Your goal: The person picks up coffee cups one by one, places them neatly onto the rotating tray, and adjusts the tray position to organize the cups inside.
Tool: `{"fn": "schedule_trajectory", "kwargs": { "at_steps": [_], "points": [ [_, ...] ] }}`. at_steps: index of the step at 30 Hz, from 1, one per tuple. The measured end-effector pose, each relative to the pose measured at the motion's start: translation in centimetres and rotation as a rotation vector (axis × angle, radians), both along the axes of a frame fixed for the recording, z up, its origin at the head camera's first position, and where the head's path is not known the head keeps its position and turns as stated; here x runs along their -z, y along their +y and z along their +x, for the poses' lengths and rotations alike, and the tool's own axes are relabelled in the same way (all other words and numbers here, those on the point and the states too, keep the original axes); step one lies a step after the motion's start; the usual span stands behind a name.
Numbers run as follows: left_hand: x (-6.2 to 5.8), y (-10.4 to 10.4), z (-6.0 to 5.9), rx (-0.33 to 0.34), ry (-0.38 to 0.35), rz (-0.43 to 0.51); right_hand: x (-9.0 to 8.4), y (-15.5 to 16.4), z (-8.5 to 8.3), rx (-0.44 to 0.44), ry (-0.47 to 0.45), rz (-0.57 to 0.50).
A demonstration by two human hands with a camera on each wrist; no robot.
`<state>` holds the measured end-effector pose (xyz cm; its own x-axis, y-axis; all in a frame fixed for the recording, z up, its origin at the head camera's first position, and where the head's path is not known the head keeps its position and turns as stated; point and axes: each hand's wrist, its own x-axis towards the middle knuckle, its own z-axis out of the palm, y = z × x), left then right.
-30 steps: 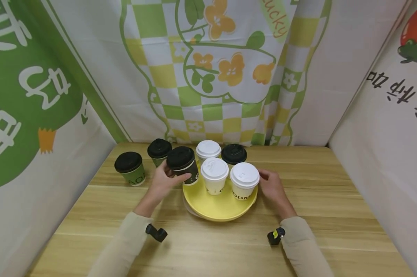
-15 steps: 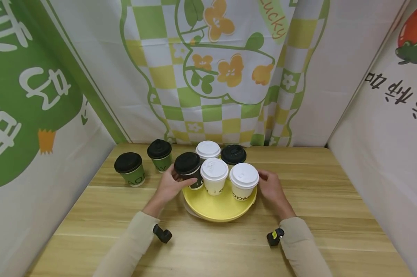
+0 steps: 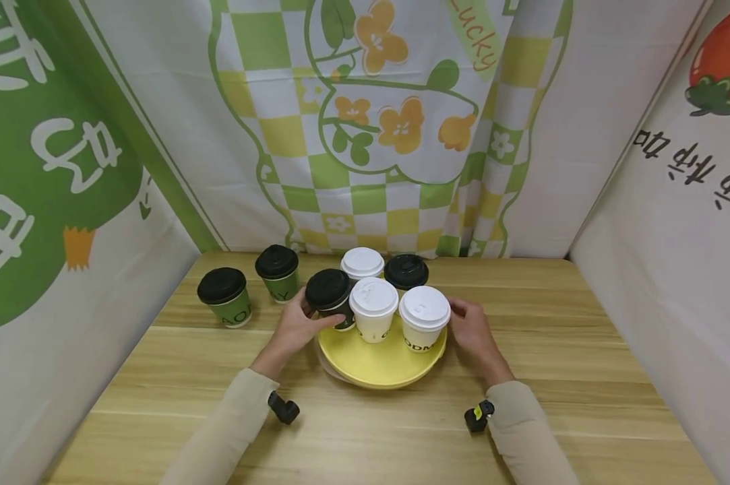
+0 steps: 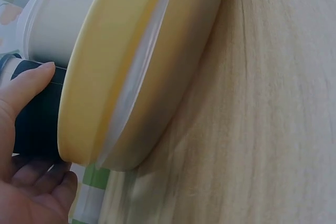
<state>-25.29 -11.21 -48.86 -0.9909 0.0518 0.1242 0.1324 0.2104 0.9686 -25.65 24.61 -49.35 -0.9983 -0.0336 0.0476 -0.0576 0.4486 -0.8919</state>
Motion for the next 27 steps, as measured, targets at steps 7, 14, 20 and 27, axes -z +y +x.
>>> {"fn": "schedule_trajectory", "kwargs": {
  "at_steps": [7, 14, 20, 27],
  "points": [
    [-0.1, -0.4, 0.4, 0.057, 0.030, -0.052, 0.0, -0.1, 0.1, 0.004, -0.003, 0.008],
    [-0.8, -3.6, 2.7, 0.087, -0.009, -0.176, 0.1, 0.1, 0.5, 0.003, -0.008, -0.004],
    [-1.5, -8.6, 5.7, 0.049, -0.038, -0.261, 0.3, 0.4, 1.6, 0.001, 0.008, 0.028],
    [-1.2, -14.3, 7.8, -0.078, -0.128, -0.381, -0.6, 1.2, 3.4, -0.013, 0.001, 0.090]
  ]
}}
